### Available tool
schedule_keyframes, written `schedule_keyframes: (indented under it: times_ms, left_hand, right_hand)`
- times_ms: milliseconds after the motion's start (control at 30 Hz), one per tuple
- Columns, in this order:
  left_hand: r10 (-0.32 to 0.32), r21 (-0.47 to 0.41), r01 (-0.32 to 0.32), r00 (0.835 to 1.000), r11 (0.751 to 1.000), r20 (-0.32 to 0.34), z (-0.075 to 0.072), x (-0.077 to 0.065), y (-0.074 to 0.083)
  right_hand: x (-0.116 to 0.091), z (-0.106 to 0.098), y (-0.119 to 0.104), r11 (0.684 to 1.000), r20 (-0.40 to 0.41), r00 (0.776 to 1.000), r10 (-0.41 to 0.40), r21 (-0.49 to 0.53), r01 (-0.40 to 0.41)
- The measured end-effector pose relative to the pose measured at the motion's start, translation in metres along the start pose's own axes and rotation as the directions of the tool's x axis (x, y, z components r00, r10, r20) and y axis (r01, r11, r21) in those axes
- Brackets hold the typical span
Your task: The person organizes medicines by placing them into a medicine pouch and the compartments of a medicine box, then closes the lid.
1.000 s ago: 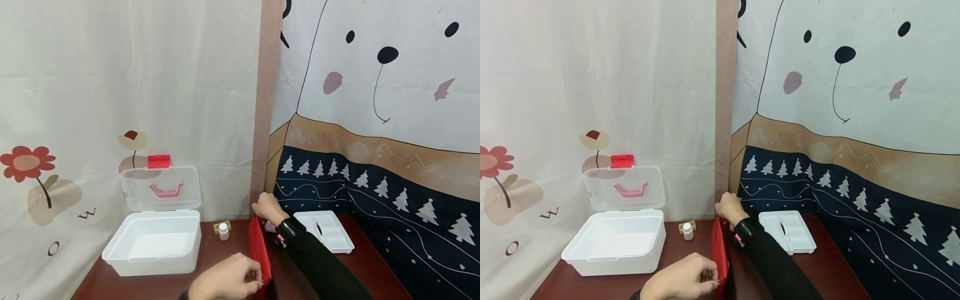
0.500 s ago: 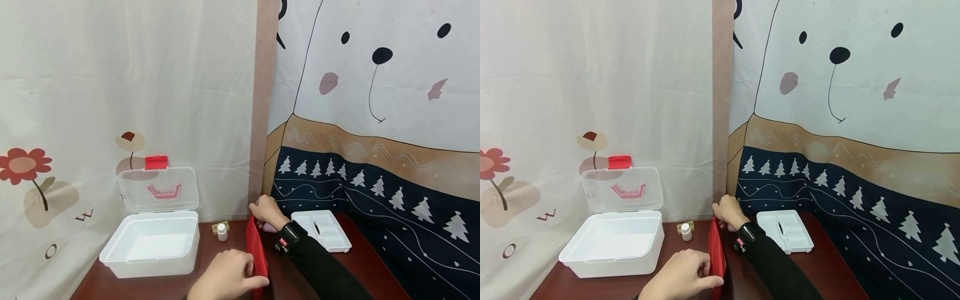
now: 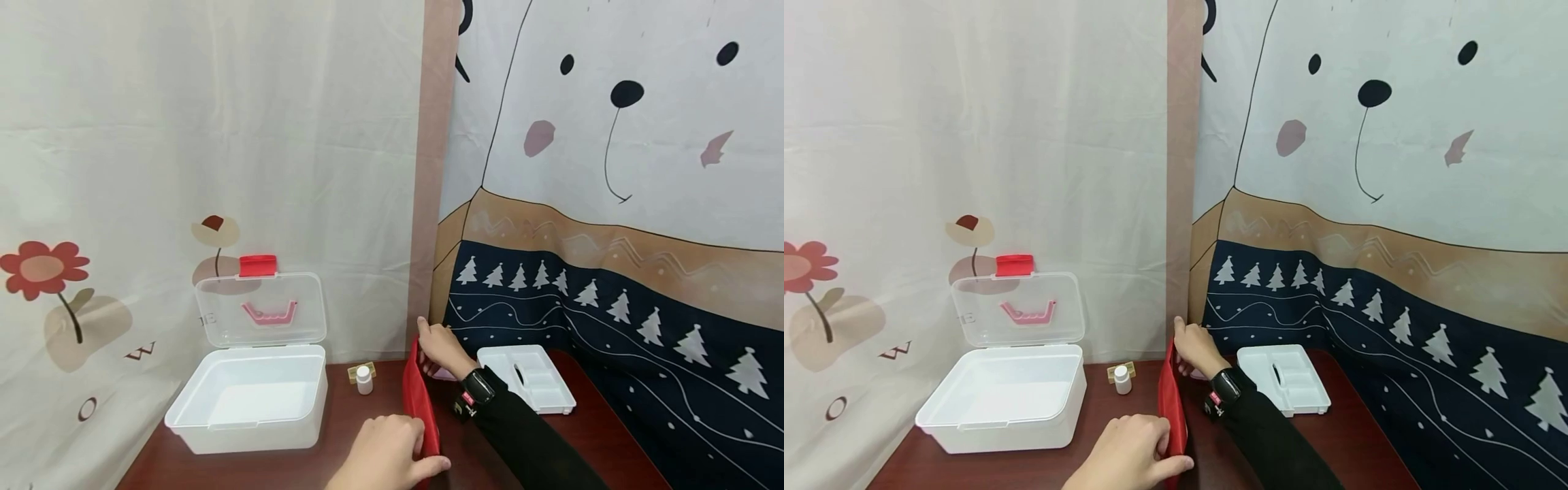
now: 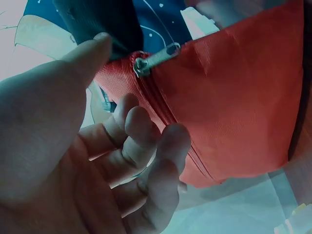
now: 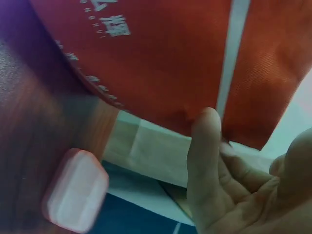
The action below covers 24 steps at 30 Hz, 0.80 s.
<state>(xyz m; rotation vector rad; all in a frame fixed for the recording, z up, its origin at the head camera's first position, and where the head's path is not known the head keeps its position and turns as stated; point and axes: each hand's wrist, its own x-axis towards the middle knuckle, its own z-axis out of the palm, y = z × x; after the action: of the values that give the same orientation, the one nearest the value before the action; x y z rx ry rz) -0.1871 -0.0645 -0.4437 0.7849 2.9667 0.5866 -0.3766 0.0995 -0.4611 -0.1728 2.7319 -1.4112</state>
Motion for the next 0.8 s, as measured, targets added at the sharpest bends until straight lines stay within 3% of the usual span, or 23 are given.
schedule_keyframes:
  times_ms: [167,367,467,633,800]
  left_hand:
    - [0.018,0.065,-0.016,0.999,0.998,-0.040,-0.003,-0.002,0.001]
    - [0.063,0.140,-0.044,0.989,0.989,-0.132,-0.004,-0.007,-0.003]
    - [0.088,0.167,-0.060,0.983,0.984,-0.164,-0.003,-0.009,-0.006]
    - [0.122,0.178,-0.087,0.974,0.980,-0.193,-0.002,-0.010,-0.009]
    - [0.116,0.102,-0.097,0.971,0.990,-0.209,-0.003,-0.010,-0.011]
  right_hand:
    - [0.003,0.001,0.011,0.995,-0.004,0.999,-0.033,0.092,0.033]
    - [-0.005,-0.002,0.021,0.989,0.187,0.979,-0.085,0.131,0.061]
    - [-0.007,-0.001,0.027,0.988,0.238,0.966,-0.098,0.142,0.065]
    - [-0.014,0.000,0.037,0.986,0.230,0.961,-0.156,0.095,0.137]
    - [-0.033,0.002,0.047,0.979,0.207,0.964,-0.167,0.148,0.138]
